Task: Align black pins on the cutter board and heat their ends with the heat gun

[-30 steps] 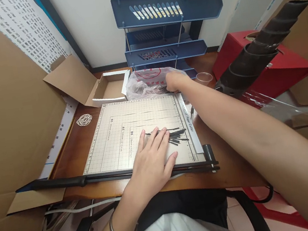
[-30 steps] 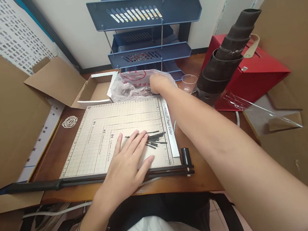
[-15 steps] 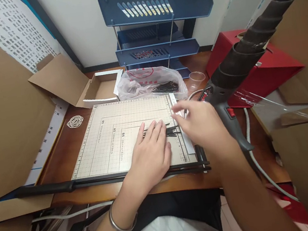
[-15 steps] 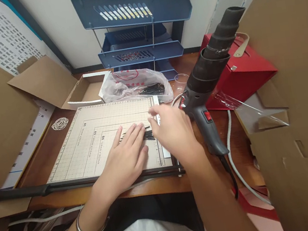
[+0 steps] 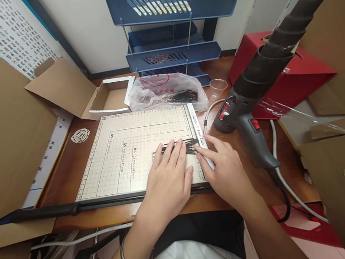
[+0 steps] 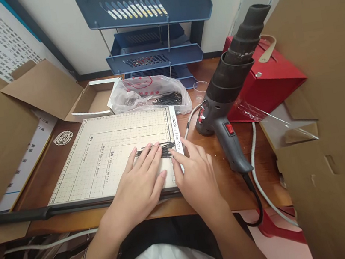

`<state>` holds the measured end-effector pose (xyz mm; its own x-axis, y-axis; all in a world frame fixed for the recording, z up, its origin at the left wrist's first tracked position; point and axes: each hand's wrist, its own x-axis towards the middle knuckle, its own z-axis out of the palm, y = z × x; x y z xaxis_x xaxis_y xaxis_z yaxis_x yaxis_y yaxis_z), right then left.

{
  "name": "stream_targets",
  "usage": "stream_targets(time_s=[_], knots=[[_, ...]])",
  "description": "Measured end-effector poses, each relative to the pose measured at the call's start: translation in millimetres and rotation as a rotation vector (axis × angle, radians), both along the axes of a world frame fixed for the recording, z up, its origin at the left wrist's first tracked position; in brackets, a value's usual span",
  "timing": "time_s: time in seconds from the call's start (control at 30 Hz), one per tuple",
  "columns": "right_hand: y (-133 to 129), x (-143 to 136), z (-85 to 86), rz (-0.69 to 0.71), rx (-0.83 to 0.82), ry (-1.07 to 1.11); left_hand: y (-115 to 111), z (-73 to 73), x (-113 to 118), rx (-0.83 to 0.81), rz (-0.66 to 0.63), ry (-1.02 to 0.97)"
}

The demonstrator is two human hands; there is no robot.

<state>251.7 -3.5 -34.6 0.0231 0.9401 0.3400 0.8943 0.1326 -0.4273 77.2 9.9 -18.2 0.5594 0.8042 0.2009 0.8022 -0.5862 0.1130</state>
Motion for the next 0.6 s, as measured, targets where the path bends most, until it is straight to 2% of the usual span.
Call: stream_targets(time_s=[0.1, 0.27, 0.43, 0.6], knots=[[-3.4, -1.0, -1.4, 0.012, 0.026, 0.018, -1.9, -0.2, -1.8, -0.007, -0.010, -0.009], [-6.6, -1.6, -2.4, 0.043, 0.092, 0.111, -8.5, 1.6, -10.2, 0.066, 0.081, -0.059], [-7.0, -2.3, -6.8, 0.060, 0.117, 0.123, -15.8, -3.4, -16.1, 0.060, 0.074, -0.064], [-5.7, -6.0, -10.4, 0.047, 0.201, 0.123, -15.4, -5.9, -8.8, 0.066, 0.050, -0.081]])
